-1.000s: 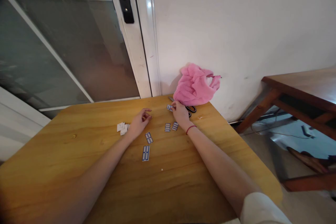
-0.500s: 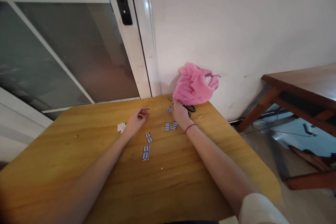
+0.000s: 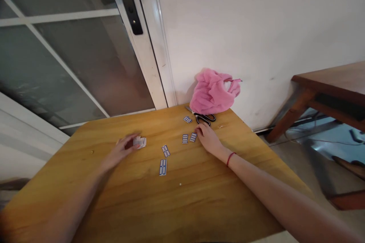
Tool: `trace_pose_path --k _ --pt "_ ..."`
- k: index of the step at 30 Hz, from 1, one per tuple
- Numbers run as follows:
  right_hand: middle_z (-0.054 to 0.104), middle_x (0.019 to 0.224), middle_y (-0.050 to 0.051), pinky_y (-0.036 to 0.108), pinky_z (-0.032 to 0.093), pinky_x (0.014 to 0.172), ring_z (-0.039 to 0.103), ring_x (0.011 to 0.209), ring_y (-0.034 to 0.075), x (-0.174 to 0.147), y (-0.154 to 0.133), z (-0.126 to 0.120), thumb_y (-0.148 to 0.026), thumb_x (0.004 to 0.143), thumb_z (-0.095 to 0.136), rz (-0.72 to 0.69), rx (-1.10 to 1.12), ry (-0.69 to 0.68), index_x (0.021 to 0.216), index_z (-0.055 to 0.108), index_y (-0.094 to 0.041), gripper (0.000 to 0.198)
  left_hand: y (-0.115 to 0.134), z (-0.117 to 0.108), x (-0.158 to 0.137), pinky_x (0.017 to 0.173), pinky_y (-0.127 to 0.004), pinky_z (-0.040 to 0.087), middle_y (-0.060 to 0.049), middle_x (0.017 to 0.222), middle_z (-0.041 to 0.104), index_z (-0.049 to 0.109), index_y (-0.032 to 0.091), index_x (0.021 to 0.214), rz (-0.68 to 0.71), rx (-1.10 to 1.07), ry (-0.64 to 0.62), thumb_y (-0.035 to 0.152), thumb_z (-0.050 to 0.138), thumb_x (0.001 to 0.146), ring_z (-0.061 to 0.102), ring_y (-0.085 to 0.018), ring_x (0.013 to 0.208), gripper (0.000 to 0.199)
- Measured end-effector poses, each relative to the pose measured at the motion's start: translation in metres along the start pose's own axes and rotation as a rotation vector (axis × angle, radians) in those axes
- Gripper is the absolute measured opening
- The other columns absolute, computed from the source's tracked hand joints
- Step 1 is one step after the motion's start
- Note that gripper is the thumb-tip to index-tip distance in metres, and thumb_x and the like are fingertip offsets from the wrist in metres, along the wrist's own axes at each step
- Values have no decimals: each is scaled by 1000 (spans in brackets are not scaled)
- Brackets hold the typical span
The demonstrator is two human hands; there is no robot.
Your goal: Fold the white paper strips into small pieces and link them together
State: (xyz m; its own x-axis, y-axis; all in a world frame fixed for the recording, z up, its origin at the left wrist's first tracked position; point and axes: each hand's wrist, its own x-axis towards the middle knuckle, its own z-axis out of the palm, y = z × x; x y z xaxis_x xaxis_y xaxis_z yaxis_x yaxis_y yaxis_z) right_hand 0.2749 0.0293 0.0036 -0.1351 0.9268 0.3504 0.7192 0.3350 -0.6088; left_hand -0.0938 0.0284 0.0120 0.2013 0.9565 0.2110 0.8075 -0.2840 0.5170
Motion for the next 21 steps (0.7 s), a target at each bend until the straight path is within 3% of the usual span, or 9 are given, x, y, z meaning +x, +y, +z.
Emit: trace_pose_path --k 3,11,21 --pt "57 87 5 30 42 80 53 85 16 1 2 1 -17 86 39 22 62 29 84 54 -17 15 -1 8 1 97 -44 32 -8 117 57 55 23 114 12 58 19 38 59 72 48 -26 112 44" --pt "55 86 4 27 43 73 53 77 14 -1 -3 -1 -11 79 45 42 76 2 83 58 -16 15 5 10 -10 92 -41 40 -6 106 59 58 25 112 73 125 86 37 53 79 52 -24 100 36" --pt "56 84 4 26 43 70 52 74 14 -2 -8 -7 -9 76 45 43 87 -6 81 60 -16 18 15 0 -10 93 -39 41 -4 107 64 61 26 104 106 97 -11 39 41 86 56 -21 101 30"
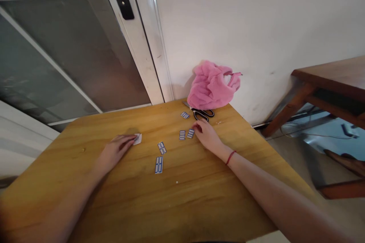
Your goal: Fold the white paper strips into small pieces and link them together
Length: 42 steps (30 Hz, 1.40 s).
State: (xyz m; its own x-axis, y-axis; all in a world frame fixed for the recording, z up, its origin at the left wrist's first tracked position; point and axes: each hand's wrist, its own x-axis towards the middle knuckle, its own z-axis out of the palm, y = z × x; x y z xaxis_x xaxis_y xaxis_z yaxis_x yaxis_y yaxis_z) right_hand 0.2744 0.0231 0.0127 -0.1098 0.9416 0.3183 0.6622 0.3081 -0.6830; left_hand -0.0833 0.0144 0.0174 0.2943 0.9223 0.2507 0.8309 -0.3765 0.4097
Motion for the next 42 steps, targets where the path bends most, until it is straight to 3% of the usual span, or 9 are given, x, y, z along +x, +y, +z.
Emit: trace_pose_path --k 6,10,14,16,20,23,28,34,42 --pt "56 84 4 26 43 70 53 73 14 0 0 0 -9 76 45 -5 6 -1 81 61 -15 18 0 0 -1 88 -35 44 -5 104 64 59 24 104 -38 21 63 36 38 87 59 -21 97 30" --pt "56 85 4 26 42 69 52 73 14 0 3 2 -9 77 45 -9 -2 0 82 61 -16 18 0 1 -1 81 -32 47 -4 101 67 59 23 103 -173 -42 189 36 41 85 63 -20 86 29" --pt "55 85 4 26 42 70 53 72 14 1 6 1 -9 78 45 -21 -12 14 83 59 -15 16 7 -6 0 76 -30 49 -4 96 68 60 21 102 -307 -266 376 42 45 82 64 -18 80 32" --pt "55 86 5 27 42 71 52 73 14 0 1 -1 -9 79 44 -44 -53 58 86 58 -15 17 18 -9 0 73 -30 50 -6 92 69 59 18 102 -334 -466 391 45 50 79 64 -17 72 37" --pt "57 93 7 34 37 82 51 81 17 -15 -34 -2 -15 84 45 -189 -145 102 93 58 -16 15 56 -5 -3 60 -27 51 -6 78 70 59 14 93 -370 -902 194 46 58 74 63 -16 62 37" --pt "57 89 6 28 41 74 52 80 15 -36 -68 9 -25 89 43 -228 128 -53 95 56 -17 16 93 5 -10 56 -25 51 -5 78 70 59 14 90 -403 -1046 14 41 60 74 65 -16 64 31" --pt "58 73 1 22 40 58 51 65 12 -61 -91 31 -38 84 53 -15 503 -269 84 56 -17 21 131 19 -25 53 -26 52 -2 71 69 59 15 89 -364 -1113 -157 36 60 75 63 -14 57 25" --pt "57 66 0 21 35 55 48 61 11 -59 -85 31 -35 82 55 57 496 -201 73 62 -16 22 129 20 -25 58 -25 51 -2 79 67 57 16 94 -265 -1147 -213 31 63 74 61 -13 62 26" --pt "46 56 -2 22 27 50 38 54 9 -53 -82 30 -33 88 45 -117 286 -176 59 56 -15 36 118 23 -23 56 -24 48 -2 73 66 61 14 90 -287 -1127 -162 31 59 77 58 -11 55 21"
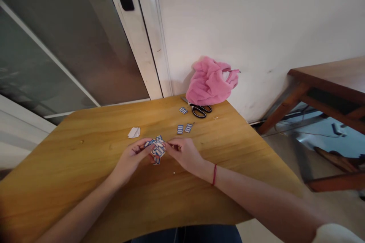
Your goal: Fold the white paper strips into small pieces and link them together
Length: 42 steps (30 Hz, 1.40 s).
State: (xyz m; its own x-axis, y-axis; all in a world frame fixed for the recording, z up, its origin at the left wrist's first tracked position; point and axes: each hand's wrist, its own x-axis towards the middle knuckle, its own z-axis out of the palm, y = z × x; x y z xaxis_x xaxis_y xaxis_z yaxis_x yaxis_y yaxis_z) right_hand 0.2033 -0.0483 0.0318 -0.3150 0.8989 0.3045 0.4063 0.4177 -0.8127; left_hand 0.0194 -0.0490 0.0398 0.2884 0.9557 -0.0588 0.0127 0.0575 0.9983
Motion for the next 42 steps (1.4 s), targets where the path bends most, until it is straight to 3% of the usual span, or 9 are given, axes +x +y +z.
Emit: trace_pose_path --k 5,8,11,17,23,29,32,36,42 --pt "58 63 1 23 32 54 48 60 12 11 10 -6 -37 87 46 91 -21 93 67 63 -15 35 2 -24 9 56 -18 47 -1 76 65 62 15 87 93 -91 277 31 63 75 58 -9 61 20" --pt "64 71 2 23 35 55 51 63 13 13 12 -3 -37 83 52 149 39 99 78 68 -17 26 1 -36 15 53 -17 47 -3 78 64 63 13 85 92 -169 312 31 64 73 58 -10 65 21" --pt "64 69 0 23 34 55 49 58 11 12 11 8 -34 80 59 159 15 59 84 67 -19 18 -2 -39 18 52 -17 46 -3 77 62 63 13 83 83 -189 304 31 65 72 58 -10 65 21" --pt "60 58 -5 30 31 77 48 53 9 10 11 22 -37 83 58 6 -230 -29 79 59 -18 20 -6 -30 16 52 -17 46 -1 75 62 62 14 83 61 -181 269 32 66 72 57 -10 63 21" --pt "63 73 2 28 32 71 50 63 12 5 6 12 -33 95 32 -55 -249 -96 86 60 -17 34 1 -24 10 54 -21 47 -1 67 64 62 14 81 55 -6 226 35 64 72 58 -12 58 23" --pt "56 67 -1 25 35 62 46 61 12 3 0 11 -38 86 50 -6 -75 -35 92 58 -17 23 1 -6 2 53 -24 47 1 63 64 63 17 86 57 130 142 36 62 74 57 -12 49 22" --pt "55 67 0 24 35 58 45 61 11 3 -2 13 -34 80 59 7 -45 21 80 58 -17 18 1 2 -2 51 -24 47 2 61 63 63 18 88 34 118 86 38 59 76 56 -12 47 24" --pt "51 59 -1 22 32 51 40 54 9 2 -3 14 -29 80 57 59 7 64 65 55 -16 19 3 4 -4 54 -25 48 1 64 63 64 18 88 19 95 33 38 59 76 58 -12 49 24" --pt "53 60 -1 22 30 50 41 55 9 5 1 11 -29 84 51 41 28 25 66 59 -15 24 -4 -2 1 53 -25 48 1 65 65 63 17 90 37 103 77 37 61 74 58 -13 48 25"
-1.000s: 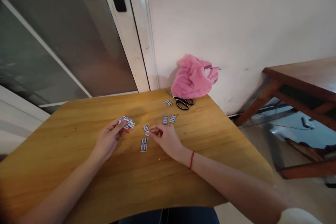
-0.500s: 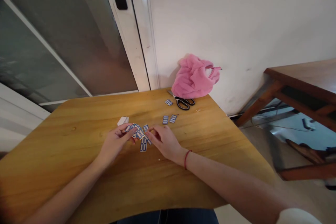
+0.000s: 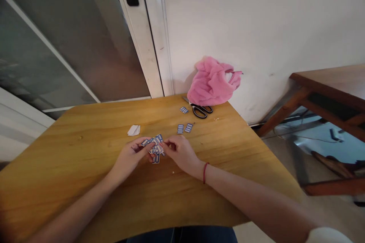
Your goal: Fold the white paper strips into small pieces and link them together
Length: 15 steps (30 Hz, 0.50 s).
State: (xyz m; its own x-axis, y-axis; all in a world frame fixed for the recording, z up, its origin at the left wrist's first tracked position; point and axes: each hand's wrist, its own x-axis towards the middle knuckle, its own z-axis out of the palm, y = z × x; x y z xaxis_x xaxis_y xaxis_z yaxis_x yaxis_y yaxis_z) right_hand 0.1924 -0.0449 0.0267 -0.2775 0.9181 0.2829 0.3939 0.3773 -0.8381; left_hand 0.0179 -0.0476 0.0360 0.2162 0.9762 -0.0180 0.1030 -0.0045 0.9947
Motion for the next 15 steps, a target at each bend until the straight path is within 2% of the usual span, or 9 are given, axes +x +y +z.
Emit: trace_pose_path --k 6,9,12,15 --pt "55 59 -2 23 30 55 42 54 9 6 5 -3 -30 86 49 37 -82 59 66 57 -15 26 -2 -15 10 52 -23 48 1 64 63 63 16 86 35 -50 189 36 66 71 57 -11 50 25" --pt "55 59 -3 26 30 66 43 55 9 6 8 1 -32 84 54 13 -220 10 65 57 -16 25 1 -25 12 51 -21 48 1 65 61 62 14 84 54 -134 295 35 67 70 55 -10 52 25" --pt "55 59 -4 29 27 72 46 58 9 4 9 4 -38 80 59 -21 -319 -36 66 56 -17 25 4 -32 13 51 -20 47 1 64 61 63 15 83 73 -141 306 33 66 71 54 -9 51 22" --pt "54 59 -5 30 27 73 46 57 10 2 7 3 -41 83 55 -5 -338 14 78 57 -18 24 4 -33 13 52 -21 47 1 63 61 62 16 84 78 -118 299 34 65 72 55 -9 50 22"
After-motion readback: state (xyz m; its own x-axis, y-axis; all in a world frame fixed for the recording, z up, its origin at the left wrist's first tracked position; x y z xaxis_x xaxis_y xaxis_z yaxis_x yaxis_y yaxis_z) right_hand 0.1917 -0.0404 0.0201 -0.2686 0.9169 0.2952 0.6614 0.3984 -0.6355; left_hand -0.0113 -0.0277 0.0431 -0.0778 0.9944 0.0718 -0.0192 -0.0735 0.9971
